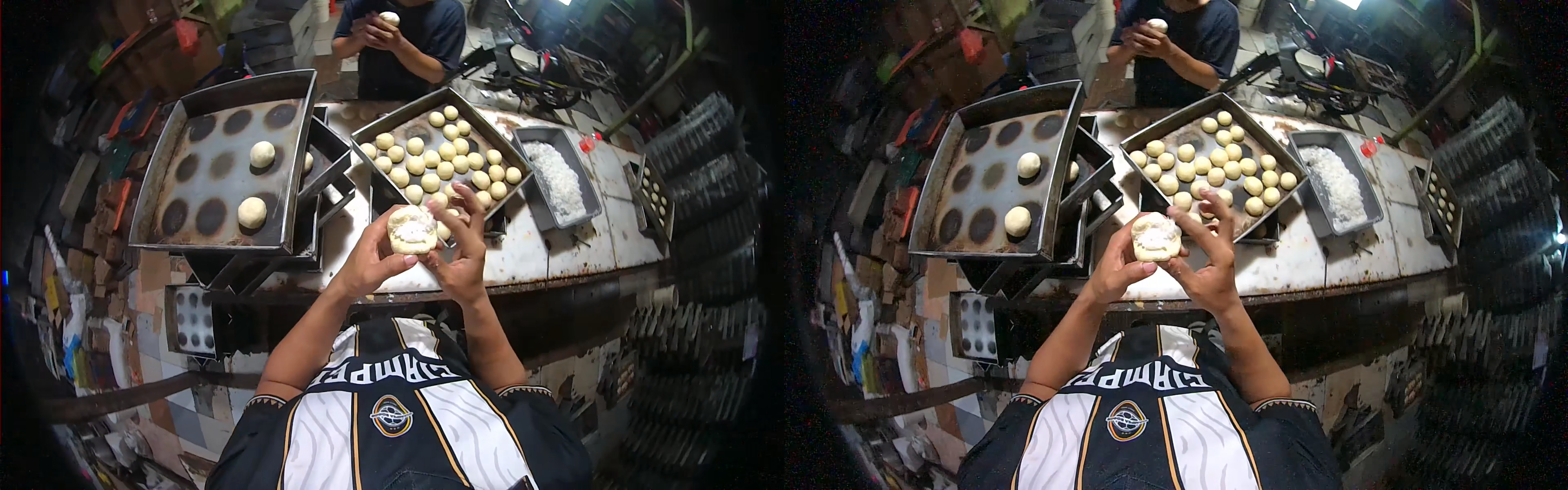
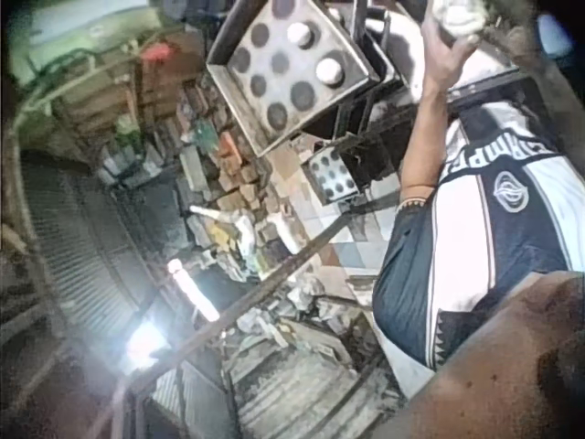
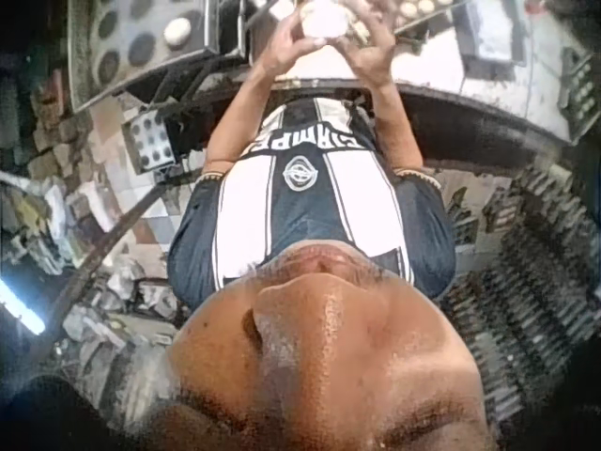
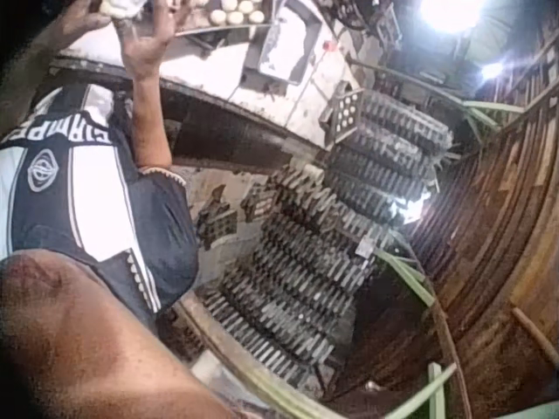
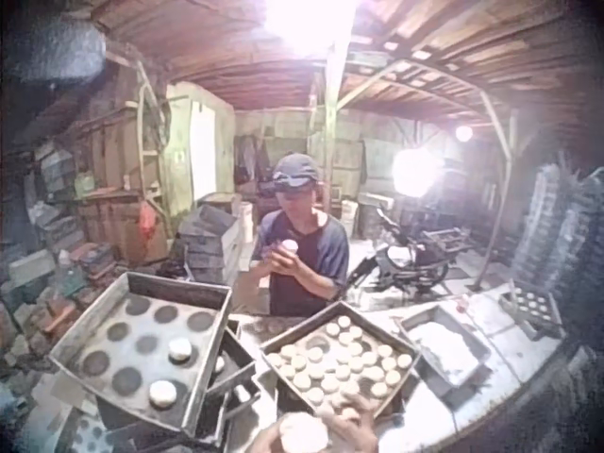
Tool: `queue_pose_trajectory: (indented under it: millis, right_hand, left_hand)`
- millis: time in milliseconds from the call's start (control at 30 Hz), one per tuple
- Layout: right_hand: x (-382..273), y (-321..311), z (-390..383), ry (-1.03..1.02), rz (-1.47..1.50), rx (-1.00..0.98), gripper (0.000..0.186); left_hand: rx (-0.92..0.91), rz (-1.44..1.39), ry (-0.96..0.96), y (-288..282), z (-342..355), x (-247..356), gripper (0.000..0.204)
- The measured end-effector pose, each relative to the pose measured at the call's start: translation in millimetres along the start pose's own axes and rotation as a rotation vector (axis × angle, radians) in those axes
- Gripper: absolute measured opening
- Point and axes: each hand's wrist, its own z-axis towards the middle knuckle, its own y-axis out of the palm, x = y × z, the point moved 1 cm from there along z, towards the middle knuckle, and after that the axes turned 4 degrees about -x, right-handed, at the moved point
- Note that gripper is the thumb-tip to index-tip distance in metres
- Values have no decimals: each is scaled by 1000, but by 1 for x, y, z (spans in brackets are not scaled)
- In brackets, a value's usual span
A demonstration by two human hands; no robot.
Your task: The person positions baking pans on a table, takes dough balls, and fills them with filling from a container by hand. The person then shapes the filled dough balls and arranges them into the baking pans, retrieving additional pans from a stack.
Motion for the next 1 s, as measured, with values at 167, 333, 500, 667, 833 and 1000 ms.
queue_pose_trajectory:
  millis: [167, 333, 500, 667, 833, 1000]
  right_hand:
    - [-11, 4, -9, -66, -250, -104, 50]
    - [-18, -1, -8, -175, -478, -149, 45]
    - [-17, -14, -1, -174, -424, -84, 34]
    - [-9, -23, 1, -185, -341, -106, 41]
    - [2, -19, -3, -50, -90, 70, 67]
    - [8, -19, -9, 87, -14, 211, 61]
  left_hand:
    - [-21, 123, -18, -15, -9, 2, 58]
    - [-8, 257, -33, -18, -2, -2, 65]
    - [16, 47, -35, -6, 5, -14, 47]
    - [76, 326, 18, -4, 14, -22, 54]
    - [146, 391, 50, 2, 23, -31, 62]
    - [203, 335, 95, 10, 28, -37, 65]
